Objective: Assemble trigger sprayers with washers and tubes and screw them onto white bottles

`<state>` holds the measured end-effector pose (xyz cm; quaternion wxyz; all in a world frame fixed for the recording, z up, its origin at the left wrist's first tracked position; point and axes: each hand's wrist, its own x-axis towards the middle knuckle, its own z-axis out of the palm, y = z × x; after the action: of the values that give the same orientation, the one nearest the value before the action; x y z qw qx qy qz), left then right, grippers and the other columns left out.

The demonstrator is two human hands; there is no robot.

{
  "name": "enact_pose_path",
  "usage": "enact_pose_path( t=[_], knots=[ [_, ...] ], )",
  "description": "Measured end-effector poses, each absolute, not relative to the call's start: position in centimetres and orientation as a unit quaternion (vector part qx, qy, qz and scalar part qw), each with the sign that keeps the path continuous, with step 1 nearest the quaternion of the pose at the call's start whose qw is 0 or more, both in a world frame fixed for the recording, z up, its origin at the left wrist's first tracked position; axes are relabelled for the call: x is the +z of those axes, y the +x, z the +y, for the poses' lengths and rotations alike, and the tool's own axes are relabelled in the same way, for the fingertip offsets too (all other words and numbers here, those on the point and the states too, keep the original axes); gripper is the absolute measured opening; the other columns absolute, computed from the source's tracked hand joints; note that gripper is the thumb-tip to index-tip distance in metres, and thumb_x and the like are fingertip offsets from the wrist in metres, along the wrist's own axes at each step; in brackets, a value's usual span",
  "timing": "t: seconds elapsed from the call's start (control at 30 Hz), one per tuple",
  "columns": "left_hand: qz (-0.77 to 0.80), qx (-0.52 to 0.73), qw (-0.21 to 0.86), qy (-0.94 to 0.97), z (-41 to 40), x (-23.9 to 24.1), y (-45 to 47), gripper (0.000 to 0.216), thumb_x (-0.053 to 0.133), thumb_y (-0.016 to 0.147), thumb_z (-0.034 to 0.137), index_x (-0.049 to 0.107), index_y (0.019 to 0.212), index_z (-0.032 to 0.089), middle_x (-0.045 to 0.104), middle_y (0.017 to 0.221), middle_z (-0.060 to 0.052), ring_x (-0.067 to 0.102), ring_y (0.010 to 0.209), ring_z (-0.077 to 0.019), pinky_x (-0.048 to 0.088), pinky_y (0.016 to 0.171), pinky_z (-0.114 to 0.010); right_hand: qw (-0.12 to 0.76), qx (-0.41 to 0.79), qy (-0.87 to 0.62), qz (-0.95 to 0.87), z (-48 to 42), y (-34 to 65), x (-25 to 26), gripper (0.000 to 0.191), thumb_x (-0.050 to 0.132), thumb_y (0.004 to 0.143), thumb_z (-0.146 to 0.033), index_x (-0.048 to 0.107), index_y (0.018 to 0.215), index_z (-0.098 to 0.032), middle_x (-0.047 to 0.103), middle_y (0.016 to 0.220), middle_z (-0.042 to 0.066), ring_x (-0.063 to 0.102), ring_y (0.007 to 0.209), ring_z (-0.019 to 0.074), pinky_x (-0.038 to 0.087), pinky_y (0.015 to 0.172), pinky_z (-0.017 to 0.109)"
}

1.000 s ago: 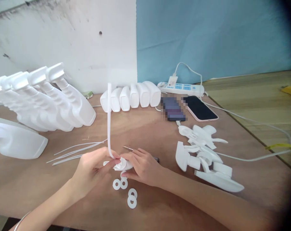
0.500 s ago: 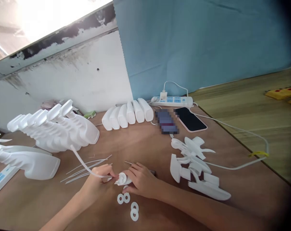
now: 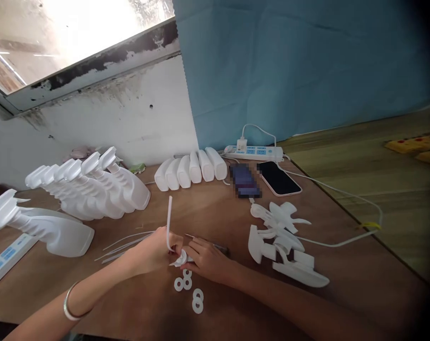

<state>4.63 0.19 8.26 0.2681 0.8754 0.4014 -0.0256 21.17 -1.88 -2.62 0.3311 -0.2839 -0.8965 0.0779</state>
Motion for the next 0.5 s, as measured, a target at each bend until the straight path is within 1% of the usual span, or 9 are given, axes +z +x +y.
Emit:
enact_pose_path(
  t=[0.13,0.27,0.5],
  knots=[
    [0.397,-0.026,0.293,0.869,0.27,8.24,4.69,0.018,0.045,0.055,-0.002,0.051,0.059,0.014,0.049,0.053,0.004,0.037,0.048,-0.0054,0.024,0.045,-0.017,0.337,0.08,-0.283,-0.895,-1.92,21.09,-2.73,0.03,0.051,0.082,-0.044,0.053,0.08,-0.015,0.056,0.071,0.004,0.052,0.07,0.018,0.048,0.07,0.032],
    [0.388,-0.026,0.3,0.871,0.27,8.35,4.69,0.019,0.044,0.053,-0.002,0.051,0.059,0.014,0.051,0.054,0.004,0.04,0.049,-0.0058,0.025,0.045,-0.017,0.336,0.077,-0.281,-0.896,-1.95,21.03,-2.67,0.029,0.051,0.083,-0.043,0.054,0.08,-0.014,0.057,0.072,0.005,0.053,0.071,0.0187,0.048,0.07,0.032],
    [0.375,0.0,0.293,0.88,0.1,7.48,4.57,0.015,0.046,0.053,0.0,0.048,0.057,0.014,0.047,0.053,0.005,0.034,0.047,-0.0052,0.026,0.047,-0.018,0.333,0.083,-0.274,-0.899,-2.03,21.13,-2.15,0.03,0.047,0.085,-0.042,0.055,0.082,-0.014,0.057,0.073,0.005,0.053,0.073,0.0187,0.048,0.071,0.032]
  ],
)
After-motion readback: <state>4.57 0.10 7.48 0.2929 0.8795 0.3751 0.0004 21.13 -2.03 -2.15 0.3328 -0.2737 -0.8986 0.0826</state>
